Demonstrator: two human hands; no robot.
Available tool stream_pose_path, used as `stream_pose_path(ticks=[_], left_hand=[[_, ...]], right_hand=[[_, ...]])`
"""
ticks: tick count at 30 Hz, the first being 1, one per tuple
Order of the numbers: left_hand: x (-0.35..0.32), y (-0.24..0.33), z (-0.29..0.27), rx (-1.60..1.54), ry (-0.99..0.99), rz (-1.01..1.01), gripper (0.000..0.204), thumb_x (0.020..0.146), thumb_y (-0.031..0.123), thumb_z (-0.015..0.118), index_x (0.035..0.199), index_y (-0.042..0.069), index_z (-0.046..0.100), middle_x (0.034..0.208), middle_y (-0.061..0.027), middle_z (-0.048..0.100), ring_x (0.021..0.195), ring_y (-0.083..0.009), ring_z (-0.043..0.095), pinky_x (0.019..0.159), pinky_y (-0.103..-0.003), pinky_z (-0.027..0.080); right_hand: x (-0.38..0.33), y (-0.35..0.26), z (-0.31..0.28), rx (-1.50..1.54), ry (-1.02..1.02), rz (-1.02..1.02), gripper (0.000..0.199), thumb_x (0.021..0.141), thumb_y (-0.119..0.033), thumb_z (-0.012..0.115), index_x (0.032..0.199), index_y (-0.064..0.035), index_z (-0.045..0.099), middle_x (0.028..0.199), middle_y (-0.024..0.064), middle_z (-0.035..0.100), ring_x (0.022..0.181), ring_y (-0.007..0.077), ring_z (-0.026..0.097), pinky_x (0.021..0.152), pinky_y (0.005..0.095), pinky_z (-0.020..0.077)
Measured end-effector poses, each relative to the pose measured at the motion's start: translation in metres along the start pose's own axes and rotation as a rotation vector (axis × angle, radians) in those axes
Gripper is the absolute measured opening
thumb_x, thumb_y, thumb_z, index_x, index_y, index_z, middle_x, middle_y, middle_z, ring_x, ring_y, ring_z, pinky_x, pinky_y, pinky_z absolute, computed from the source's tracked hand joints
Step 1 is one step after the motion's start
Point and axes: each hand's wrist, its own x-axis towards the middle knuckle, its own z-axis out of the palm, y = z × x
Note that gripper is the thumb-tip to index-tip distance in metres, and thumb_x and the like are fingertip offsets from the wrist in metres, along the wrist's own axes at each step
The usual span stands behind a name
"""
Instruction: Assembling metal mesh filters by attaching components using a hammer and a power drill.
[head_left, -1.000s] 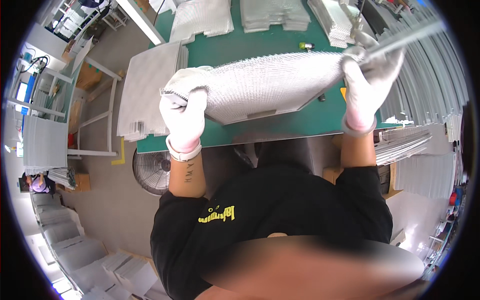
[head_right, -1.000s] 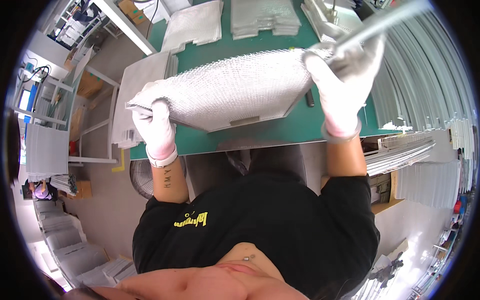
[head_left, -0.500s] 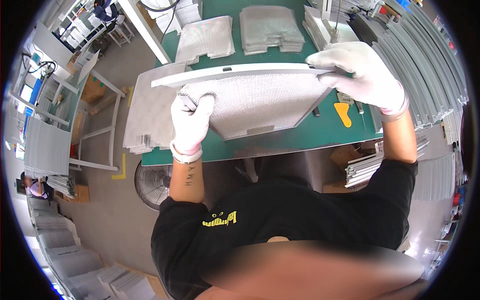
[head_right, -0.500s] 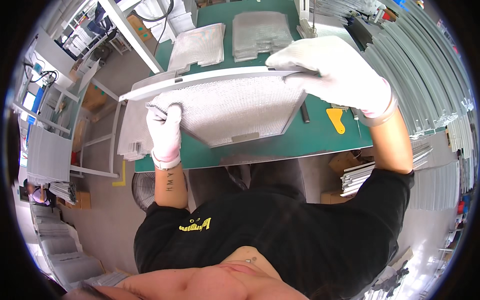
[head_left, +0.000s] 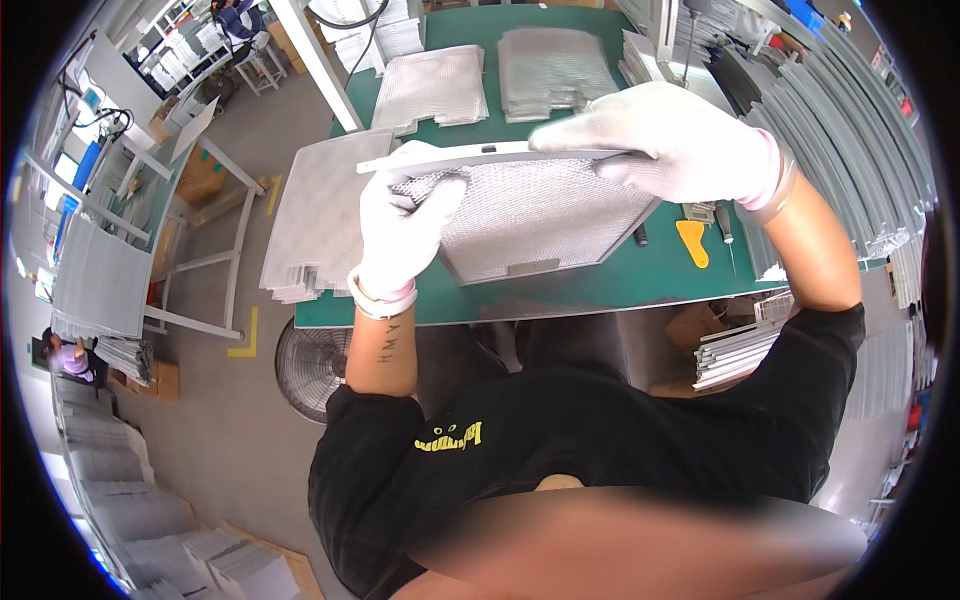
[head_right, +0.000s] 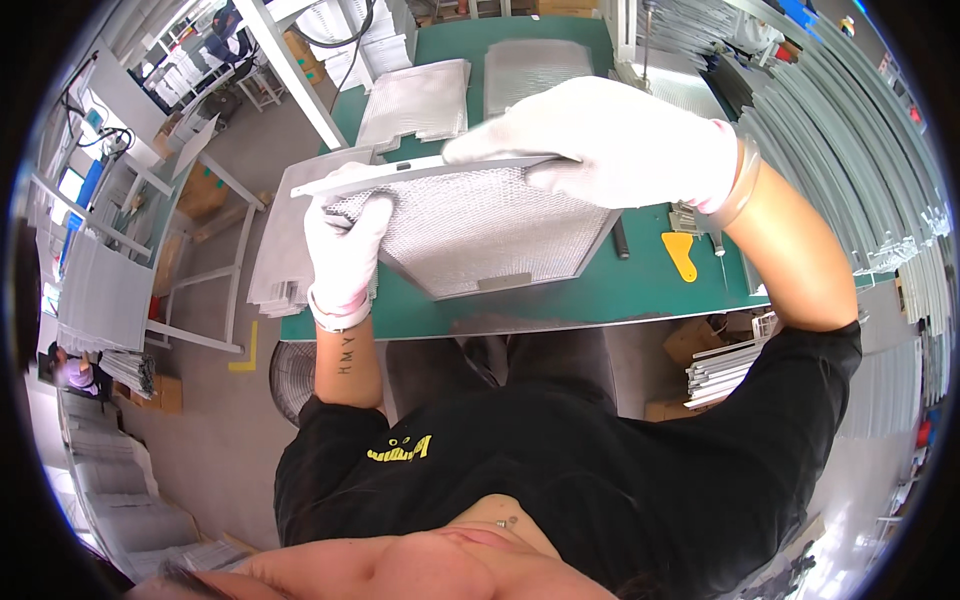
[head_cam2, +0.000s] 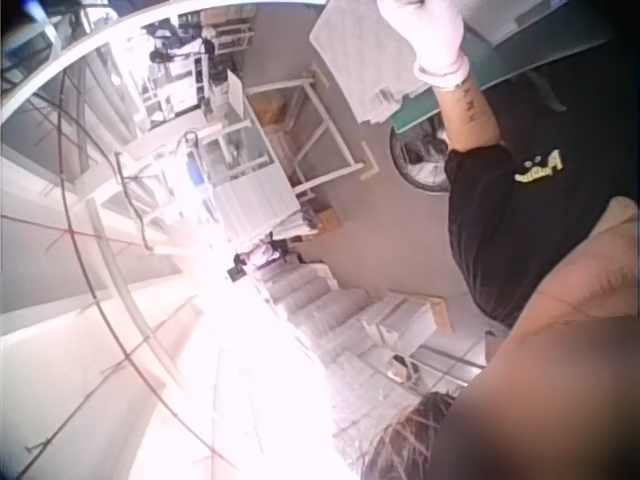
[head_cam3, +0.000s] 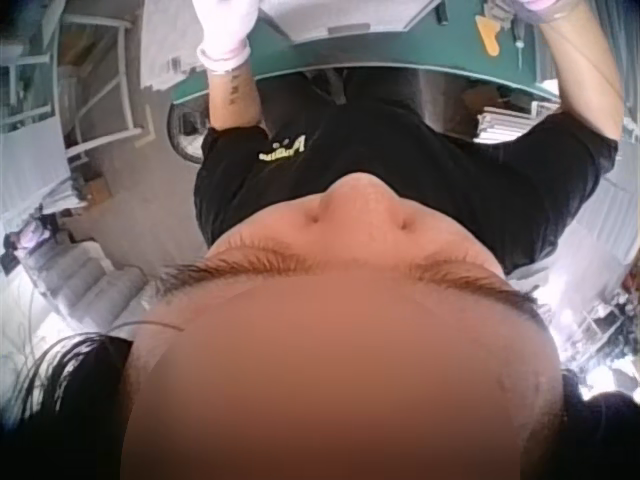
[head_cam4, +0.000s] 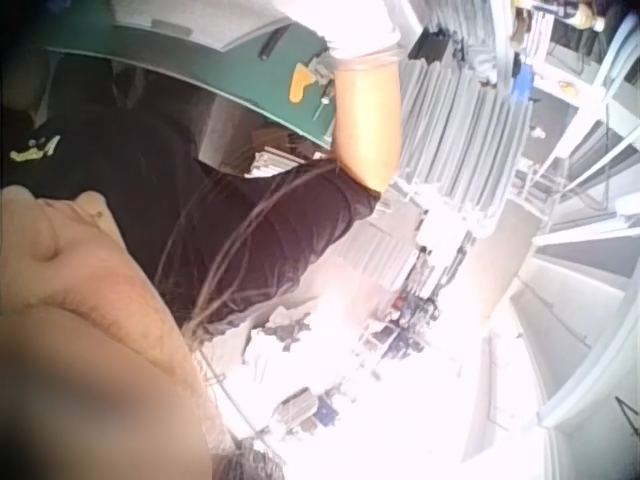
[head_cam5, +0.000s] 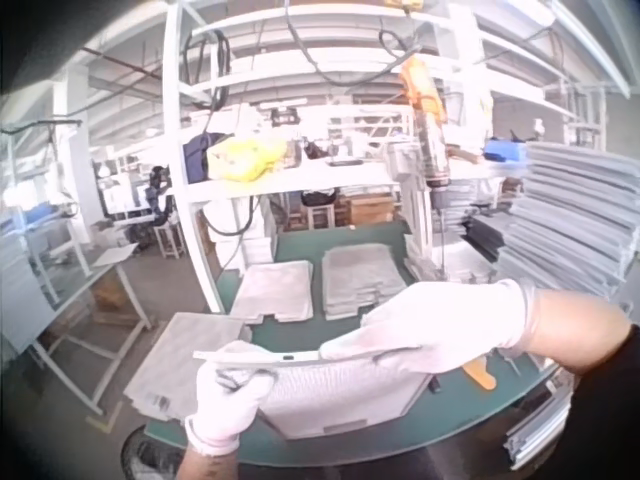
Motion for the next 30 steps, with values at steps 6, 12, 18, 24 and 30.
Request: stream_pose_path(ticks=[6,12,18,24,30], left_hand=[[-0.003,-0.006,0.0,0.028,-0.024,0.035,0.023,0.087,0.0,0.075,0.107,0.0,0.064,0.092,-0.0029,0.066,0.081,-0.0062,0.06,0.071,-0.02,0.048],[-0.009,-0.023,0.015,-0.045,0.33,0.243,0.061,0.08,0.0,0.082,0.131,0.003,0.048,0.111,-0.0061,0.058,0.092,-0.0089,0.059,0.075,-0.022,0.051],[-0.004,-0.045,0.02,0.114,0.494,0.381,0.059,0.076,0.006,0.089,0.123,0.004,0.054,0.105,-0.004,0.06,0.08,-0.0063,0.053,0.069,-0.02,0.046],[-0.004,-0.052,0.028,0.275,0.613,0.363,0.055,0.075,0.007,0.088,0.122,-0.005,0.063,0.109,-0.0088,0.068,0.094,-0.0144,0.062,0.082,-0.028,0.051],[-0.004,-0.056,0.012,0.464,0.578,0.403,0.032,0.085,0.002,0.075,0.115,-0.007,0.067,0.106,-0.0159,0.071,0.094,-0.0213,0.068,0.087,-0.031,0.053]], right_hand=[[0.031,-0.011,-0.003,0.146,-0.059,-0.002,0.031,0.085,-0.009,0.067,0.115,-0.0055,0.064,0.106,0.016,0.069,0.099,0.0342,0.067,0.09,0.0405,0.0532],[0.034,-0.012,0.014,0.211,-0.004,0.032,0.043,0.084,-0.004,0.064,0.127,-0.006,0.063,0.116,0.0152,0.069,0.107,0.0351,0.065,0.095,0.0412,0.0519],[0.035,-0.006,0.016,0.125,0.02,-0.063,0.054,0.082,0.0,0.06,0.135,-0.0072,0.06,0.121,0.0177,0.068,0.109,0.0366,0.064,0.095,0.0425,0.051],[0.038,-0.004,0.015,0.154,0.005,0.034,0.053,0.083,0.0,0.061,0.135,-0.008,0.061,0.113,0.0202,0.067,0.103,0.0381,0.064,0.091,0.0427,0.051],[0.04,-0.002,0.018,0.221,0.034,0.012,0.051,0.084,0.0,0.061,0.135,-0.0079,0.062,0.104,0.0196,0.066,0.096,0.037,0.064,0.089,0.0419,0.0506]])
